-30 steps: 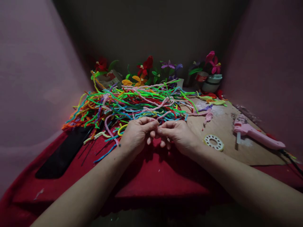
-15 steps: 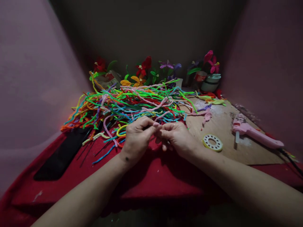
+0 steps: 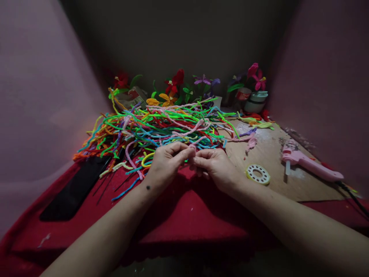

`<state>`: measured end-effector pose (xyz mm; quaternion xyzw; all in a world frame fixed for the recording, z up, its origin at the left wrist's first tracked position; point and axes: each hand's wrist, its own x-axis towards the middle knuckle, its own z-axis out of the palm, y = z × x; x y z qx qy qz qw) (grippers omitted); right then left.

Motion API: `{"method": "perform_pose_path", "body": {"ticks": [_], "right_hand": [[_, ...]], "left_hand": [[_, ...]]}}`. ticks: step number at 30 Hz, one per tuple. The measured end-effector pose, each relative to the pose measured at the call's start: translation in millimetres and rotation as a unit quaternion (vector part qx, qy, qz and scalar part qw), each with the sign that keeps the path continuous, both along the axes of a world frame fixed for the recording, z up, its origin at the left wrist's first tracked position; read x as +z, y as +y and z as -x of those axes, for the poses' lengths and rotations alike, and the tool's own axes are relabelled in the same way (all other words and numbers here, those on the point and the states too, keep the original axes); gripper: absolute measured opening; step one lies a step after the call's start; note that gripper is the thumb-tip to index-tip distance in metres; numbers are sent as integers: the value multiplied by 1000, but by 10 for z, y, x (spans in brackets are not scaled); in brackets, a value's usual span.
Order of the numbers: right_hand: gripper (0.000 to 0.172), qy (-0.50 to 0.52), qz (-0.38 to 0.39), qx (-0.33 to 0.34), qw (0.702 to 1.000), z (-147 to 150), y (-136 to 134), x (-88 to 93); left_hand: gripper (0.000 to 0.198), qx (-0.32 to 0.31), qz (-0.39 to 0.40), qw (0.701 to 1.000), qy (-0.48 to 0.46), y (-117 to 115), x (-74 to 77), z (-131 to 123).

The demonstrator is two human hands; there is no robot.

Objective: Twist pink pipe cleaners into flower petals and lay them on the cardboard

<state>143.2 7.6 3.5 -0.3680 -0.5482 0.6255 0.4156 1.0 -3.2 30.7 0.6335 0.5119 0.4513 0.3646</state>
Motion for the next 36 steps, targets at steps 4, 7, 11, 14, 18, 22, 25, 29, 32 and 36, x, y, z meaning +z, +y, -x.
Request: {"method": "perform_pose_path", "body": {"ticks": [4, 7, 11, 14, 18, 22, 25, 29, 32, 36], "right_hand": [[26, 3, 11, -38, 999, -8, 19, -16], [27, 5, 12, -62, 998, 3, 31, -32], [30, 38, 58, -85, 994, 43, 42, -39], [25, 85, 114, -81, 987, 60, 50, -33], [20, 139, 143, -72, 977, 45, 76, -34], [15, 196, 135, -65, 969, 17, 113, -40], [16, 218, 114, -47, 968, 9, 124, -32], [21, 174, 76, -56, 980, 7, 91, -11], [22, 125, 25, -76, 989, 7, 34, -4], [22, 67, -27, -105, 992, 12, -6, -22]], "left_hand": [[20, -70, 74, 993, 66, 68, 26, 116], [17, -83, -16, 982, 171, 75, -30, 162], [22, -28, -309, 893, 325, 30, -129, 136], [16, 4, -335, 892, 304, -5, -129, 112], [17, 44, -97, 990, 88, -4, -40, 115], [20, 52, 67, 986, -147, 46, -26, 109], [22, -56, 174, 972, -146, 50, -82, 57], [26, -107, 202, 970, -80, 30, -134, -11], [20, -131, 210, 969, -23, 44, -150, -15], [17, -186, 262, 947, -26, 65, -166, 22]]}}
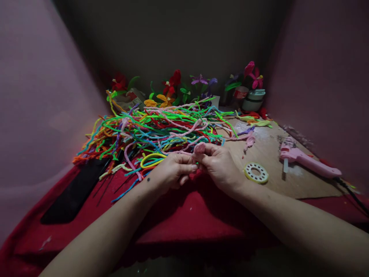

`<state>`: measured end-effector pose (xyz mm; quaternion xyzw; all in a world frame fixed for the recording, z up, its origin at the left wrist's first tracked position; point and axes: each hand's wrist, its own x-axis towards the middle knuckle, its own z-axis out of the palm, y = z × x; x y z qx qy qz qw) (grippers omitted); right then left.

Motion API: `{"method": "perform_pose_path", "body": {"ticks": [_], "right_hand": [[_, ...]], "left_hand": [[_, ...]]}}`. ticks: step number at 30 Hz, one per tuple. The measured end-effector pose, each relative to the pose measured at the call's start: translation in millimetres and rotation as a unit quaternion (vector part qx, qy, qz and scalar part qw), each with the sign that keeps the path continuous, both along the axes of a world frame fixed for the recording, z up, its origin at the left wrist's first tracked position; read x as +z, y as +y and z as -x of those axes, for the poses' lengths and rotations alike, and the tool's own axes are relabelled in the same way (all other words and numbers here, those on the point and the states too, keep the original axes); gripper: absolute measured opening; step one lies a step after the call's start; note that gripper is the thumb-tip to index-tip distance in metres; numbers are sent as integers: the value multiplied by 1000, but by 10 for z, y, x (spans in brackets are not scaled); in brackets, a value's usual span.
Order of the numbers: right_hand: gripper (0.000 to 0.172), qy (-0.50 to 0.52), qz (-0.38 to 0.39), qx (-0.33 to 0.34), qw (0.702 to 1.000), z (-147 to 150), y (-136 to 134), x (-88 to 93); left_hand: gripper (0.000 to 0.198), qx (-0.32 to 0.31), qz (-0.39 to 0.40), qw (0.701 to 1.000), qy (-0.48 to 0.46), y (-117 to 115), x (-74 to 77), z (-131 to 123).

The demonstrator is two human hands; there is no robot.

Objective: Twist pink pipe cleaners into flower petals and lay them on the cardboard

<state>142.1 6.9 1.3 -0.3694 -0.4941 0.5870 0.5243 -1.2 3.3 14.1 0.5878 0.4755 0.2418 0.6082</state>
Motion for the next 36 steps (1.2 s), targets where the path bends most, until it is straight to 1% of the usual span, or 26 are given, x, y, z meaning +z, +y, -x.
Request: {"method": "perform_pose_path", "body": {"ticks": [2, 3, 5, 7, 9, 10, 12, 14, 17, 20, 22, 26, 29, 33, 34, 36], "right_hand": [[22, 7, 19, 10, 1000, -1, 21, -13], [23, 10, 36, 19, 999, -4, 39, -15], [22, 7, 73, 34, 997, -13, 75, -7], [21, -7, 95, 41, 995, -22, 94, 15], [21, -22, 103, 48, 993, -26, 89, 35], [21, -29, 106, 53, 993, -26, 81, 37], [20, -42, 108, 65, 991, -23, 63, 20], [18, -47, 108, 77, 990, -19, 54, -19], [16, -46, 97, 90, 990, -13, 57, -85], [17, -43, 89, 83, 992, -5, 58, -117], [20, -42, 95, 82, 991, 0, 53, -118], [15, -56, 101, 101, 988, 3, 44, -100], [13, -83, 90, 99, 988, 0, 41, -89], [14, -128, 81, 92, 984, -5, 27, -77], [14, -124, 80, 99, 984, -5, 22, -74], [13, -98, 79, 124, 984, -4, 14, -68]], "left_hand": [[21, -4, 16, 1000, 9, -6, 11, 30], [24, -4, 7, 1000, 30, -11, 26, 48], [30, 7, -52, 995, 85, -17, 74, 87], [34, 50, -131, 982, 125, -16, 135, 122], [35, 106, -192, 967, 127, -12, 190, 138], [33, 127, -210, 962, 117, -11, 209, 136], [28, 142, -229, 959, 87, -13, 224, 114], [24, 141, -233, 960, 69, -20, 217, 81], [21, 137, -223, 963, 72, -29, 190, 46], [16, 126, -229, 961, 86, -26, 171, 46], [15, 122, -242, 958, 96, -21, 167, 58], [17, 117, -236, 959, 103, -16, 179, 83], [12, 107, -242, 958, 107, -27, 191, 80], [9, 100, -269, 953, 94, -56, 181, 57], [9, 99, -267, 955, 89, -62, 175, 54], [10, 117, -244, 961, 62, -73, 165, 50]]}}
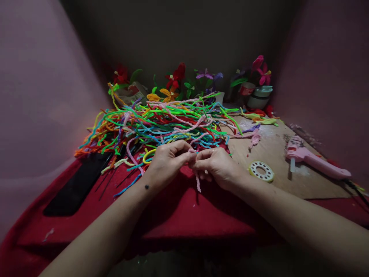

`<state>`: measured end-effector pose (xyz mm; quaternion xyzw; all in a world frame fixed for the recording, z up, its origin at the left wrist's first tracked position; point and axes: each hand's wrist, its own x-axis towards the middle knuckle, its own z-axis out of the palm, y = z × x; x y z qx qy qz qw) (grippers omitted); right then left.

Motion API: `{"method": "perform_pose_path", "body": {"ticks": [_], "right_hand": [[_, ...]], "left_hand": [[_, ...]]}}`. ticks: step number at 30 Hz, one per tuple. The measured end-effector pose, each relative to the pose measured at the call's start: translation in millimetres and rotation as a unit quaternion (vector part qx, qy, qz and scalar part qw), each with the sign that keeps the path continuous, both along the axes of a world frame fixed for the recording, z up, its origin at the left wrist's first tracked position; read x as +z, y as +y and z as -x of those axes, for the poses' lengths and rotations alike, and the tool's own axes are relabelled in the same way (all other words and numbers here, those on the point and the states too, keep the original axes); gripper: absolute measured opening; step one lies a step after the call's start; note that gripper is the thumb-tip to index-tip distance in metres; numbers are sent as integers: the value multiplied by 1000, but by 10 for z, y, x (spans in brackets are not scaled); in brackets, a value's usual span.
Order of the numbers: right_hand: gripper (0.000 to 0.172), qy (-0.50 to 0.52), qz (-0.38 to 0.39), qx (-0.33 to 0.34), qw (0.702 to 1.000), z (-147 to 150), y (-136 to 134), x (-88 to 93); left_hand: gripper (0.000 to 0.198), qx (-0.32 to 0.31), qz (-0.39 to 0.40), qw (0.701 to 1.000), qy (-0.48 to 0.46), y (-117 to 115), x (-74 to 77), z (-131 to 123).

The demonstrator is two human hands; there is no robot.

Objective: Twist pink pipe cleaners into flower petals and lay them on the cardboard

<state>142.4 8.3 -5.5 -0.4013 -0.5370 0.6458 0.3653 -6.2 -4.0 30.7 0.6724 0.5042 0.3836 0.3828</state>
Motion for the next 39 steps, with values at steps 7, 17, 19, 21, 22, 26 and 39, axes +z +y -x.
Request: {"method": "perform_pose_path", "body": {"ticks": [7, 17, 19, 21, 22, 26, 39], "right_hand": [[19, 43, 35, 1, 998, 20, -20, -11], [18, 37, 25, -21, 999, 36, -34, -23], [18, 35, 19, -29, 999, 39, -38, -21], [18, 31, 22, -32, 999, 43, -47, -12], [17, 31, 27, -32, 999, 47, -52, -4], [17, 36, 49, -34, 998, 68, -75, 32], [19, 113, 38, -19, 993, -8, 24, 10]], "left_hand": [[10, 53, 35, 992, -110, -43, 10, -30], [17, 29, -18, 999, 23, 10, -59, 2], [19, 55, -124, 987, 81, -10, -110, -25], [19, 69, -196, 971, 113, -37, -144, -54], [17, 74, -221, 965, 120, -48, -150, -65], [16, 102, -261, 954, 106, -33, -94, -32], [25, 5, 64, 998, 16, 84, 39, 139]]}}
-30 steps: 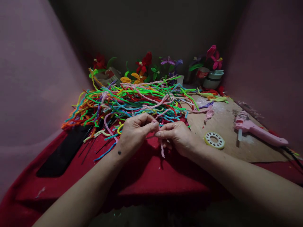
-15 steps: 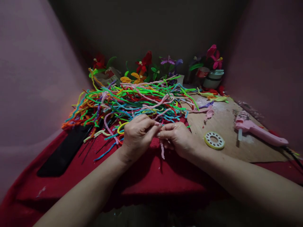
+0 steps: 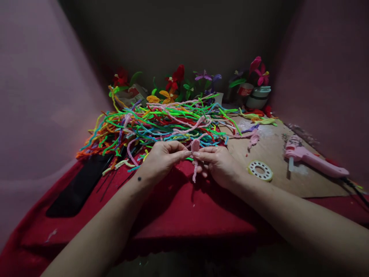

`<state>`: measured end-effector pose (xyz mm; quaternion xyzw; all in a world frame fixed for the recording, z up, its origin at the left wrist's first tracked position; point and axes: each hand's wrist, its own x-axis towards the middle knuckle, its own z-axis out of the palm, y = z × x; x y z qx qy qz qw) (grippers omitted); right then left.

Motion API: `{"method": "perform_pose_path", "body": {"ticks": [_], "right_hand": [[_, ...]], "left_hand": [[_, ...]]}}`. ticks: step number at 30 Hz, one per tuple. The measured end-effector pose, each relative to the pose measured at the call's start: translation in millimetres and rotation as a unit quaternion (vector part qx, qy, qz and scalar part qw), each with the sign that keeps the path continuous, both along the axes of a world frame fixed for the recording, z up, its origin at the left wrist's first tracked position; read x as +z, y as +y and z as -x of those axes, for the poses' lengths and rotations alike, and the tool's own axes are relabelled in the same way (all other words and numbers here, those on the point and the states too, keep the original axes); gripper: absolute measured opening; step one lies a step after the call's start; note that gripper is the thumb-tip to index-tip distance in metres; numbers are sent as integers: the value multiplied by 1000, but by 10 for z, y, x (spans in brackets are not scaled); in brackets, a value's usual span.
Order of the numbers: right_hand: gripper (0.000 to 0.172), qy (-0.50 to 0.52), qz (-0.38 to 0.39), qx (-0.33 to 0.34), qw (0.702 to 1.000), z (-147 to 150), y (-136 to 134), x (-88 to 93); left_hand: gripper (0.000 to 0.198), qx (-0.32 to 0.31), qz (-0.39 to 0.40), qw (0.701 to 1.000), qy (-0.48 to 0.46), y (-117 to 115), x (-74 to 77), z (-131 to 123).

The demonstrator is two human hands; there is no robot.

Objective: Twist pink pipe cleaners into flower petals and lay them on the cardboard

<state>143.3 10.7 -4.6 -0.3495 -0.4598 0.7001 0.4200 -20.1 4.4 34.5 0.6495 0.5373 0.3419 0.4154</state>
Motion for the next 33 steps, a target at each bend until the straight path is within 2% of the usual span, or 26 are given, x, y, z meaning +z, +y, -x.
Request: {"method": "perform_pose_path", "body": {"ticks": [3, 6, 10, 12, 15, 19, 23, 27, 33], "right_hand": [[15, 21, 10, 20, 1000, -12, -3, 57], [16, 29, 15, 10, 999, -19, -10, 94], [17, -32, -11, -4, 999, -10, -26, 103], [18, -47, -23, -13, 999, -3, -28, 98], [17, -18, -27, -39, 999, 4, -18, 92], [12, -7, -34, -56, 998, 6, 1, 83], [7, -42, -52, -70, 995, -2, 10, 47], [13, -101, -57, -37, 993, -21, 7, 36], [12, -134, -59, -34, 989, -13, 9, 73]], "left_hand": [[24, -6, 2, 1000, -1, -6, -8, 2], [24, -14, 13, 1000, -6, -10, 14, 8], [23, -17, 38, 999, -13, -17, 27, 6], [25, -7, 45, 998, -37, -7, -6, 11], [30, 5, 69, 993, -101, 15, -87, 10], [22, -50, 141, 977, -150, 0, -155, -53], [14, -21, 115, 983, -143, -36, -146, -130], [11, 12, 93, 986, -138, -41, -144, -151], [14, -24, 91, 979, -182, -26, -169, -141]]}}
